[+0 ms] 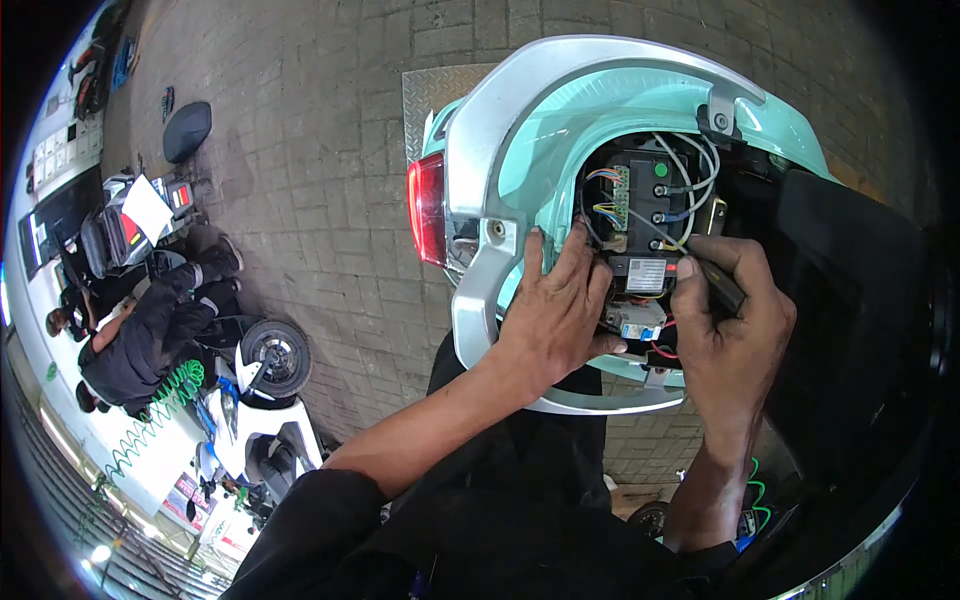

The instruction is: The person performs maintenance on an electric scooter by hand and using a screwdriver, disconnecting and reconnecting electrical connectors and wiring within the battery or motor controller compartment under the seat.

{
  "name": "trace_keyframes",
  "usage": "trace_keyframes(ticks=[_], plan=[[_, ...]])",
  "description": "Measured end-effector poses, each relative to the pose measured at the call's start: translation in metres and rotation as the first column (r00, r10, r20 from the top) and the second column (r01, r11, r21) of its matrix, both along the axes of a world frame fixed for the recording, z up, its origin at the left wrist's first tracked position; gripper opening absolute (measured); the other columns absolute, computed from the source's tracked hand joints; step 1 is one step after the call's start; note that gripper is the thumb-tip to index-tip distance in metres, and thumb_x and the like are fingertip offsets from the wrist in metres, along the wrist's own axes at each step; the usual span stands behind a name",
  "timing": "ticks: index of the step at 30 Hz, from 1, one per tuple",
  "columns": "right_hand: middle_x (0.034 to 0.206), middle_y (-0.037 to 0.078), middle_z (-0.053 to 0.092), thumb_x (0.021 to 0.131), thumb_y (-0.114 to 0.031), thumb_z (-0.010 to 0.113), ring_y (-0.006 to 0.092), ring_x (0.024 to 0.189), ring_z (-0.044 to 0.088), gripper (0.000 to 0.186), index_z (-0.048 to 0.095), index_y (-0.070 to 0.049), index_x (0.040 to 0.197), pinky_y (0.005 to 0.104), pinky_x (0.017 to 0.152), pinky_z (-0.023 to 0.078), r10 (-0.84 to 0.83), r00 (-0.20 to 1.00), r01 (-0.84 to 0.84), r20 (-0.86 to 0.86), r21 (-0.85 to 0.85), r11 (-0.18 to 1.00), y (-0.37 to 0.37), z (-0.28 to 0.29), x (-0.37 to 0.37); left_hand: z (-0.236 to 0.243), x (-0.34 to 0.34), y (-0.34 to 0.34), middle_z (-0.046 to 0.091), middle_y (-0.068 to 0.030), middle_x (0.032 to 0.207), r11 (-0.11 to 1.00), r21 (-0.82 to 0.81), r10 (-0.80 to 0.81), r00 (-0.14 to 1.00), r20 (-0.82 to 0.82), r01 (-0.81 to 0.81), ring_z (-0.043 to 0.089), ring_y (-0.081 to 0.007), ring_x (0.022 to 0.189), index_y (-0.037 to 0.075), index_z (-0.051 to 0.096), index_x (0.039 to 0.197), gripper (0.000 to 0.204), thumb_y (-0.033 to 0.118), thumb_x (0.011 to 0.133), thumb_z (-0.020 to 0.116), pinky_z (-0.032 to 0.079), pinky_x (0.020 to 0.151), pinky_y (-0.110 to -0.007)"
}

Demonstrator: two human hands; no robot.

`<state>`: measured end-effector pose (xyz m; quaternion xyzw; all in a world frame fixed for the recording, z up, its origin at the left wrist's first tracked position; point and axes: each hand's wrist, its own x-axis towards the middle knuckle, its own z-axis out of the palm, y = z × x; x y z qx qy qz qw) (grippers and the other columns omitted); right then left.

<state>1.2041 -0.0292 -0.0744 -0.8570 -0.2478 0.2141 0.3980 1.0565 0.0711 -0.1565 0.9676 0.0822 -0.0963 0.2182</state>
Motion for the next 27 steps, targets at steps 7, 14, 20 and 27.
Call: trace_keyframes(ticks=[7,14,20,27], plan=[[0.090,0.016,0.072,0.087,0.000,0.072,0.0250,0.078,0.074,0.018,0.066,0.004,0.104,0.0348,0.068,0.057,-0.053,0.998,0.052,-0.038,-0.005,0.999,-0.006,-0.004,-0.008,0.001,0.004,0.000,0.057,-0.0291,0.129,1.000,0.002,0.002,0.999,-0.038,-0.002,0.035,-0.0430,0.144,-0.005,0.057,0.121,0.090,0.067,0.070,0.076,0.027,0.114,-0.069],[0.088,0.017,0.071,0.084,-0.001,0.072,0.0337,0.080,0.072,0.021,0.065,0.002,0.104,0.0409,0.074,0.056,0.078,0.996,-0.074,0.037,-0.088,0.993,0.001,0.008,-0.002,0.004,0.005,0.000,0.056,-0.0280,0.130,1.000,-0.014,0.010,0.997,-0.082,-0.011,0.035,-0.0416,0.145,-0.002,0.054,0.126,0.092,0.067,0.069,0.078,0.026,0.114,-0.070],[0.090,0.020,0.070,0.088,-0.004,0.071,0.0366,0.081,0.072,0.017,0.061,0.001,0.101,0.0447,0.073,0.054,0.102,0.994,-0.097,0.046,-0.102,0.990,0.026,0.015,0.017,0.001,0.004,-0.001,0.054,-0.0270,0.132,0.999,-0.019,0.032,0.998,-0.062,-0.034,0.035,-0.0406,0.146,-0.001,0.054,0.125,0.091,0.067,0.070,0.077,0.027,0.114,-0.070],[0.088,0.018,0.071,0.096,-0.008,0.069,0.0226,0.079,0.072,0.017,0.061,0.003,0.107,0.0354,0.071,0.055,0.054,0.992,-0.043,0.114,-0.099,0.994,0.031,0.011,0.028,0.002,0.004,0.001,0.055,-0.0261,0.131,1.000,0.000,0.014,0.997,-0.074,-0.014,0.034,-0.0401,0.146,-0.001,0.057,0.120,0.087,0.070,0.072,0.074,0.025,0.114,-0.070]])
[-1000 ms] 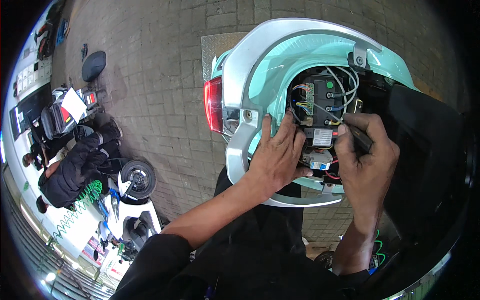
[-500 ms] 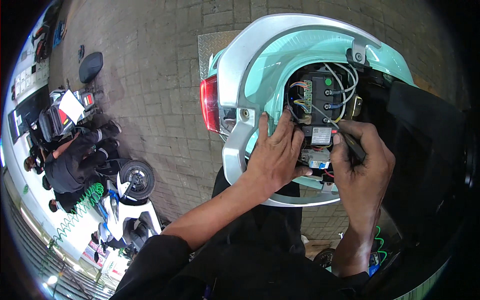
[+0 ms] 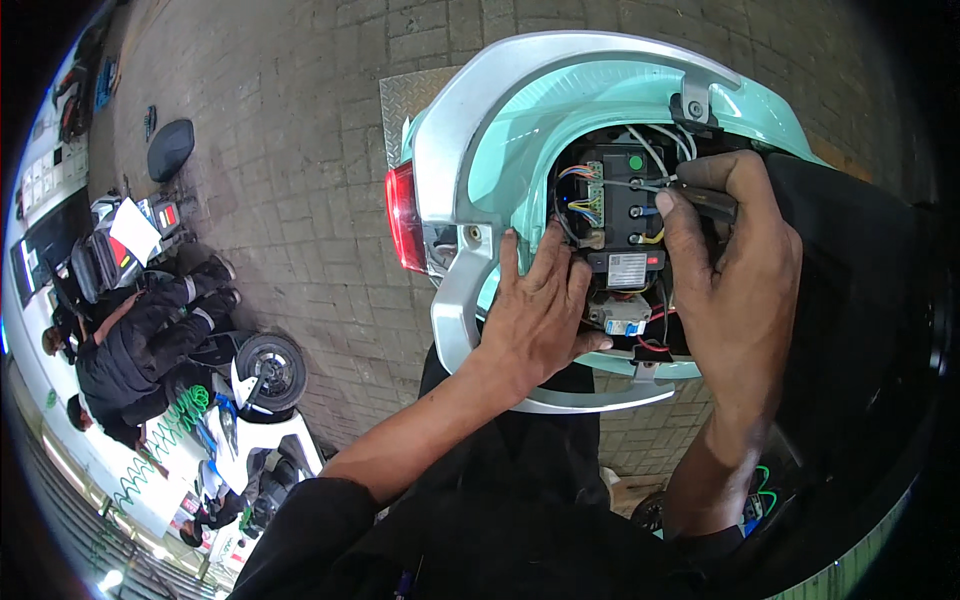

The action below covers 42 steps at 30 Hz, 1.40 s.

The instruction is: The person performs maintenance on an electric scooter by hand and using a screwdriver, disconnecting and reconnecting electrical connectors and wiring within the battery or motor controller compartment under the seat.

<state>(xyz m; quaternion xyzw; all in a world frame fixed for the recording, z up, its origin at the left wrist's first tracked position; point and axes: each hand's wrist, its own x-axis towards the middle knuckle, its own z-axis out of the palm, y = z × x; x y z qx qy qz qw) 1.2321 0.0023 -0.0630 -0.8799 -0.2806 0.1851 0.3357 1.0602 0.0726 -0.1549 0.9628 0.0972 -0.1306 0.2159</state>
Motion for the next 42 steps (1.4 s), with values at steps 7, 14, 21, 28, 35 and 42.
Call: trace_keyframes(ticks=[7,14,21,28,35,42], plan=[[0.086,0.015,0.071,0.097,-0.008,0.068,0.0176,0.076,0.069,0.016,0.060,0.003,0.106,0.0327,0.066,0.054,0.005,0.999,-0.002,-0.047,0.057,0.998,-0.002,-0.003,0.000,0.000,0.002,0.001,0.056,-0.0259,0.130,1.000,0.002,0.000,1.000,-0.013,0.000,0.032,-0.0391,0.148,-0.001,0.057,0.120,0.087,0.069,0.072,0.074,0.025,0.114,-0.070],[0.087,0.018,0.070,0.095,-0.004,0.069,0.0254,0.078,0.071,0.016,0.059,0.003,0.105,0.0365,0.067,0.055,-0.073,0.989,0.081,-0.128,0.061,0.995,-0.005,-0.003,-0.008,0.000,0.001,0.003,0.056,-0.0256,0.129,1.000,0.005,-0.007,1.000,-0.011,0.007,0.032,-0.0389,0.148,-0.002,0.056,0.120,0.087,0.068,0.071,0.075,0.026,0.113,-0.070],[0.092,0.020,0.070,0.091,-0.001,0.071,0.0345,0.085,0.074,0.018,0.059,0.002,0.104,0.0416,0.071,0.057,-0.061,0.994,0.063,-0.096,0.019,0.998,-0.015,-0.002,-0.016,-0.001,0.000,0.003,0.056,-0.0260,0.128,1.000,0.000,-0.001,1.000,0.025,0.001,0.034,-0.0393,0.147,-0.002,0.056,0.120,0.088,0.067,0.070,0.076,0.027,0.112,-0.071],[0.090,0.019,0.070,0.090,-0.003,0.073,0.0370,0.083,0.073,0.021,0.059,0.000,0.105,0.0430,0.069,0.055,-0.049,0.996,0.049,-0.078,0.005,0.999,-0.020,0.000,-0.024,0.001,0.003,0.002,0.056,-0.0268,0.127,1.000,0.010,-0.005,1.000,0.007,0.005,0.036,-0.0397,0.144,-0.003,0.056,0.122,0.090,0.067,0.069,0.077,0.028,0.112,-0.070],[0.091,0.023,0.070,0.095,-0.010,0.071,0.0429,0.086,0.072,0.023,0.054,0.000,0.107,0.0506,0.073,0.053,0.001,0.999,0.010,0.035,-0.316,0.949,0.002,0.017,-0.013,0.000,0.001,0.002,0.055,-0.0288,0.129,1.000,0.023,-0.011,0.999,0.030,0.010,0.036,-0.0415,0.142,-0.005,0.055,0.122,0.090,0.066,0.071,0.076,0.028,0.111,-0.070],[0.090,0.023,0.069,0.094,-0.006,0.070,0.0463,0.086,0.068,0.022,0.051,0.000,0.105,0.0525,0.071,0.050,0.113,0.985,-0.100,0.129,-0.104,0.990,0.004,0.005,-0.009,-0.003,-0.001,0.004,0.055,-0.0303,0.130,1.000,0.005,-0.025,0.999,0.021,0.025,0.035,-0.0438,0.142,-0.006,0.056,0.122,0.090,0.067,0.073,0.076,0.027,0.109,-0.072]])
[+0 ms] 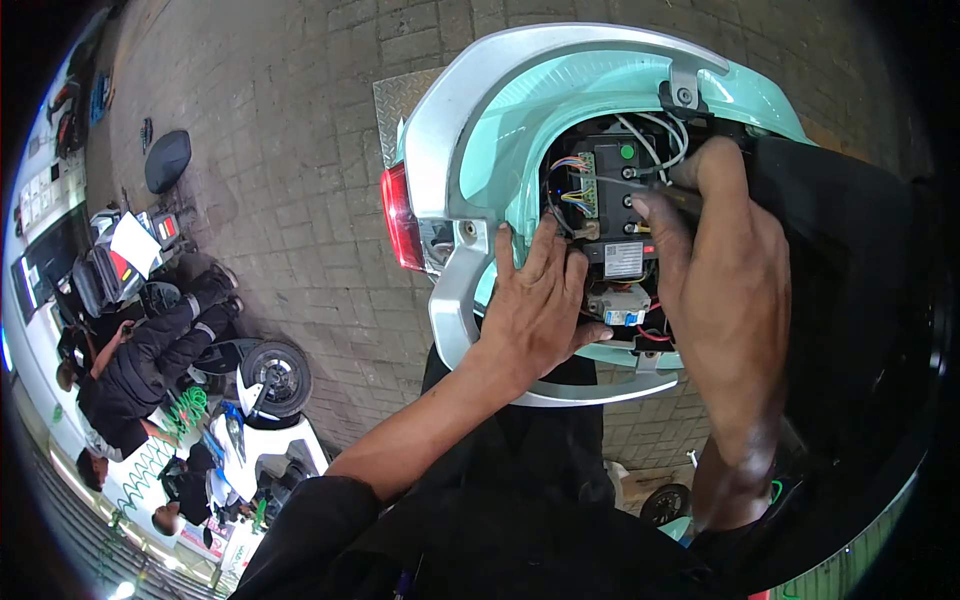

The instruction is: The person performs maintenance on an electric scooter by hand and using a screwdriver, disconnecting and reconnecting electrical connectors and wiring within the battery or motor controller compartment under the seat.

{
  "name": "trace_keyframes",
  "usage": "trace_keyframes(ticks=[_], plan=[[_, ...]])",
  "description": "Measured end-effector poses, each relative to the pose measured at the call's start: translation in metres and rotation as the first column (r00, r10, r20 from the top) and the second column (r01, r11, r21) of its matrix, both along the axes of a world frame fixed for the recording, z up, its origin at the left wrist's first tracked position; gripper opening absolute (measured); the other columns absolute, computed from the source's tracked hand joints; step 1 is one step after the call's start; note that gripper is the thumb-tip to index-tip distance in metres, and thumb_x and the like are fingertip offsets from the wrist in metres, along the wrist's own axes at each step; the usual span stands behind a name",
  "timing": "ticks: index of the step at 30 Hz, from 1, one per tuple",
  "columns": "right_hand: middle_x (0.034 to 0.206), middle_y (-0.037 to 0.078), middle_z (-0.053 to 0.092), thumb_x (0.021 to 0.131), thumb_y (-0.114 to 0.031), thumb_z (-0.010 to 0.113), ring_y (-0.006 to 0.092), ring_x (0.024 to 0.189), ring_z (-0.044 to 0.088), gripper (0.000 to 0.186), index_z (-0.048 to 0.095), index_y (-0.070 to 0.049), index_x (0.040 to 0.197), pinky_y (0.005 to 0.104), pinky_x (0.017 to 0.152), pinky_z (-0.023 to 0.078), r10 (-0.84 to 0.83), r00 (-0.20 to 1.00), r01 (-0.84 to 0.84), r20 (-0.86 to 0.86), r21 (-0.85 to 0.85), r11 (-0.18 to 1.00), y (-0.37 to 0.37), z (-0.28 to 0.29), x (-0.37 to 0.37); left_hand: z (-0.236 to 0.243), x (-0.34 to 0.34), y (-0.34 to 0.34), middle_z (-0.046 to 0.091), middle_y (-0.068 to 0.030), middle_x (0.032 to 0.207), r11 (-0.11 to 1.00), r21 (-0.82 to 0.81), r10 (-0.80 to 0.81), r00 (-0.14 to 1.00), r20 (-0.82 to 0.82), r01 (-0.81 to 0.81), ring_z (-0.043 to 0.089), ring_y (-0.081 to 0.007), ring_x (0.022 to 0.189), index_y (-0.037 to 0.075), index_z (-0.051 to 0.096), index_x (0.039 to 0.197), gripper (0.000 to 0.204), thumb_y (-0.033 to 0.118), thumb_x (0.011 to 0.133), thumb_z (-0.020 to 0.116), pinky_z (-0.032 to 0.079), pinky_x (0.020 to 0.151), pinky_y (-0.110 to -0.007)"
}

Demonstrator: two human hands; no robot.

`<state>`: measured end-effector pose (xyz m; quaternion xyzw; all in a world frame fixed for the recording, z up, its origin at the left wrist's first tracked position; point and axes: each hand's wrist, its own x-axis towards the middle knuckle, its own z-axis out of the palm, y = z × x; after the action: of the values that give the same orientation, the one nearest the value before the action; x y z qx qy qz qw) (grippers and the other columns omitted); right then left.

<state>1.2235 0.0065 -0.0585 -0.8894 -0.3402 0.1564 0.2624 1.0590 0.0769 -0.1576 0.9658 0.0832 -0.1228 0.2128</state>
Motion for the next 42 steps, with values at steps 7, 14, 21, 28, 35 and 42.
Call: trace_keyframes(ticks=[7,14,21,28,35,42], plan=[[0.091,0.024,0.065,0.089,-0.001,0.071,0.0472,0.087,0.064,0.026,0.053,-0.002,0.107,0.0517,0.073,0.049,0.181,0.979,-0.193,0.097,0.127,0.973,0.009,-0.002,0.007,0.005,0.006,0.000,0.053,-0.0253,0.140,0.999,0.021,-0.033,0.993,-0.114,0.036,0.026,-0.0381,0.150,-0.004,0.057,0.125,0.086,0.068,0.080,0.069,0.025,0.112,-0.072],[0.098,0.018,0.064,0.085,0.002,0.070,0.0433,0.096,0.061,0.032,0.057,-0.005,0.113,0.0494,0.082,0.047,0.196,0.943,-0.251,0.269,0.187,0.950,0.010,-0.014,0.013,0.012,0.000,0.008,0.055,-0.0262,0.135,0.997,-0.001,-0.082,0.994,-0.073,0.082,0.035,-0.0406,0.142,-0.001,0.048,0.143,0.093,0.061,0.079,0.075,0.029,0.110,-0.067],[0.095,0.016,0.062,0.085,-0.001,0.072,0.0410,0.093,0.062,0.023,0.059,-0.005,0.104,0.0486,0.079,0.048,0.411,0.890,-0.435,0.197,0.097,0.895,0.015,0.015,0.024,0.074,0.019,0.093,0.065,-0.0127,0.123,0.962,-0.162,-0.196,0.970,0.145,0.219,0.060,-0.0342,0.116,0.005,0.068,0.123,0.048,0.021,0.080,0.082,0.045,0.104,-0.045],[0.091,0.017,0.067,0.087,-0.007,0.075,0.0400,0.087,0.065,0.026,0.058,-0.007,0.107,0.0489,0.076,0.049,0.198,0.927,-0.205,0.319,-0.012,0.979,0.010,0.004,0.006,0.028,0.071,0.167,0.060,-0.0178,0.130,0.999,0.013,-0.042,0.839,0.543,0.042,0.055,-0.0382,0.123,0.007,0.059,0.136,0.059,0.026,0.085,0.080,0.045,0.105,-0.047],[0.094,0.019,0.069,0.089,-0.007,0.074,0.0401,0.092,0.067,0.029,0.057,-0.006,0.112,0.0508,0.080,0.050,0.246,0.962,-0.236,0.121,-0.092,0.967,0.005,0.012,0.016,0.019,0.092,0.155,0.064,-0.0243,0.129,0.930,-0.298,0.284,0.936,0.206,-0.216,0.062,-0.0413,0.120,0.003,0.053,0.140,0.061,0.023,0.087,0.077,0.049,0.103,-0.047],[0.105,0.015,0.066,0.087,-0.001,0.071,0.0375,0.096,0.064,0.021,0.060,-0.006,0.104,0.0479,0.085,0.050,0.190,0.955,-0.230,0.227,0.163,0.959,-0.010,-0.013,0.015,0.024,0.095,0.151,0.068,-0.0242,0.125,0.916,-0.322,0.307,0.934,0.181,-0.239,0.066,-0.0412,0.115,0.003,0.055,0.138,0.058,0.018,0.086,0.077,0.052,0.100,-0.046]])
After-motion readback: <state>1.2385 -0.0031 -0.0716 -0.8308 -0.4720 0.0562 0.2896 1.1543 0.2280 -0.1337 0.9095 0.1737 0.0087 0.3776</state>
